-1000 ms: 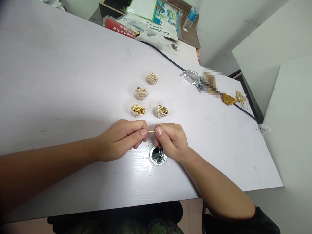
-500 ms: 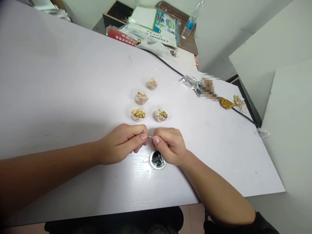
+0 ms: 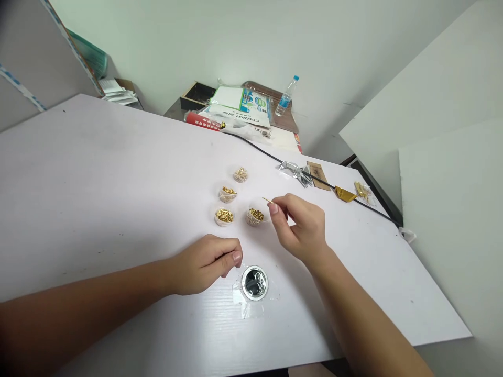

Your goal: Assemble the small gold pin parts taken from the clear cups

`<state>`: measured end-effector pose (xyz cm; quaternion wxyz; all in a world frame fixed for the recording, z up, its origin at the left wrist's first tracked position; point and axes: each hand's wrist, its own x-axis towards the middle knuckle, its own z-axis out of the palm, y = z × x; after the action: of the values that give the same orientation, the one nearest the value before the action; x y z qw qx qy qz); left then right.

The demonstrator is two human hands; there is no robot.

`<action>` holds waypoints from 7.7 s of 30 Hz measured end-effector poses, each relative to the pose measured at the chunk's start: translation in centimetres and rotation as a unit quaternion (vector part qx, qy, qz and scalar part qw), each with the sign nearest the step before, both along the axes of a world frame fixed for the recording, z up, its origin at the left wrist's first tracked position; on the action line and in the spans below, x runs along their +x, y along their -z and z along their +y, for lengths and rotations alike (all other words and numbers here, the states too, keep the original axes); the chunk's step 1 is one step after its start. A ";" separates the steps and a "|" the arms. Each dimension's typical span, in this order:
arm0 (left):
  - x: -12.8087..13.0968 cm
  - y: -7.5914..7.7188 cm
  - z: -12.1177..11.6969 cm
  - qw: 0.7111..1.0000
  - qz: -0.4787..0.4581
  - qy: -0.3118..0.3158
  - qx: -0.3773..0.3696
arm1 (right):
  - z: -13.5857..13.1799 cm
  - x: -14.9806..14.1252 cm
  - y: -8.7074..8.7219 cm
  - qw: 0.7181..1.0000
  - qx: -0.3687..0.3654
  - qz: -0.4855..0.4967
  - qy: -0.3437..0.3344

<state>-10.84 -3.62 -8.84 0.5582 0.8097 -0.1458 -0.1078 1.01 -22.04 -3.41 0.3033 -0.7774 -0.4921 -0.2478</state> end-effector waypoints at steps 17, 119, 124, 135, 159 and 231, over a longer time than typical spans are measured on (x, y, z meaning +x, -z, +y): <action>-0.1 0.0 0.0 1.000 -0.011 0.005 0.013 | 5.5 3.9 -3.1 0.989 -0.139 0.015 0.052; -0.4 0.3 0.0 0.993 -0.109 0.021 0.050 | 5.4 3.9 -3.5 0.851 -0.483 0.181 0.100; -0.8 -1.4 0.0 0.981 -0.186 -0.013 0.052 | 4.3 5.0 -3.7 0.891 -0.414 0.188 0.003; 5.9 -8.3 5.0 0.885 -0.294 -0.148 0.329 | 0.9 6.4 -2.6 0.952 -0.192 0.176 -0.159; 13.0 -8.0 1.5 0.782 -0.074 -0.038 0.617 | 1.7 -2.5 5.3 0.942 -0.237 0.149 -0.187; -0.5 -1.6 -0.6 0.978 -0.035 0.141 -0.150 | 1.9 -3.1 4.5 0.774 0.229 0.570 -0.155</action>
<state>-11.33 -4.21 -7.23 0.6472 0.6913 -0.2922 -0.1336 -2.07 -20.11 -7.95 0.7318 -0.5969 -0.2718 0.1852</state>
